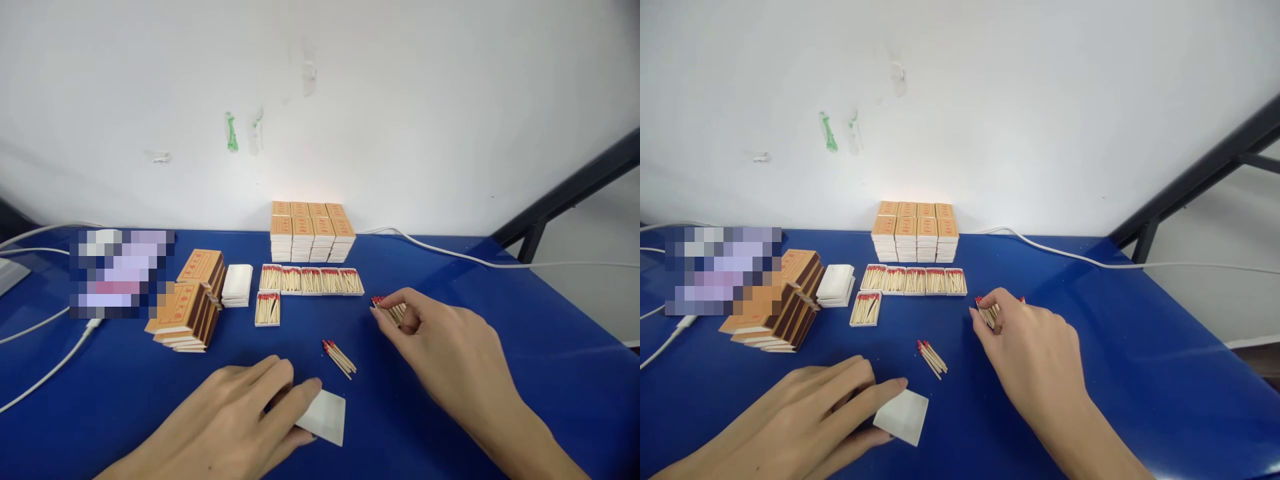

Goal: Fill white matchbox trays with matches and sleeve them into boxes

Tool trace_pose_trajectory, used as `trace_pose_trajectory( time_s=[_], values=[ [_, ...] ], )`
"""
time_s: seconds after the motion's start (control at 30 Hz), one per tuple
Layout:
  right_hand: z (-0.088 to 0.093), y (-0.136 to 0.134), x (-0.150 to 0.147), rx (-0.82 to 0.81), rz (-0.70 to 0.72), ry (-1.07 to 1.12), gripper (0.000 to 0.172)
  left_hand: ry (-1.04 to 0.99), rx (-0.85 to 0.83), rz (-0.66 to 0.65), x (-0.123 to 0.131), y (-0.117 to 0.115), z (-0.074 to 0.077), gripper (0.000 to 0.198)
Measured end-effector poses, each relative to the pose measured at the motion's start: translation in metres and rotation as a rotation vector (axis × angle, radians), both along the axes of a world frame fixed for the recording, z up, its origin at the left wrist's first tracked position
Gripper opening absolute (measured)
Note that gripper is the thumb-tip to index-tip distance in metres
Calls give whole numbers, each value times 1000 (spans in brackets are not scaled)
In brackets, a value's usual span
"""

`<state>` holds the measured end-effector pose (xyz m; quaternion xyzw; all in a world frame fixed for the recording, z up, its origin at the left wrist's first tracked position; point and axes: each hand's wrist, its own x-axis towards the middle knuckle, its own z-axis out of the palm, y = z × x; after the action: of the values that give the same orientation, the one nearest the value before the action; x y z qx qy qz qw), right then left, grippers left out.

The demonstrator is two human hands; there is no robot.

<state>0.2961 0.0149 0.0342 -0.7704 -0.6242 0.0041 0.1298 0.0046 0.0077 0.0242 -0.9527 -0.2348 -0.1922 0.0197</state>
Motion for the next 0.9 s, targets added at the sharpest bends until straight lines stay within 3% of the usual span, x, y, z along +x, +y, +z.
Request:
trace_pose_trajectory(
  time_s=[0.17, 0.3, 0.6, 0.9],
  values=[
    [-2, -1, -9, -66, -45, -250, 16, 11, -4, 8, 1, -2, 0, 40],
    [-4, -2, -7, -76, -21, -308, 16, 23, -14, -3, 0, -1, -1, 43],
    [-6, 0, -3, -90, 8, -159, 18, 0, 13, 8, 1, 1, -4, 43],
    [-3, -7, -12, -160, 229, 221, 10, 1, -29, -11, 0, -1, 1, 41]
  ],
)
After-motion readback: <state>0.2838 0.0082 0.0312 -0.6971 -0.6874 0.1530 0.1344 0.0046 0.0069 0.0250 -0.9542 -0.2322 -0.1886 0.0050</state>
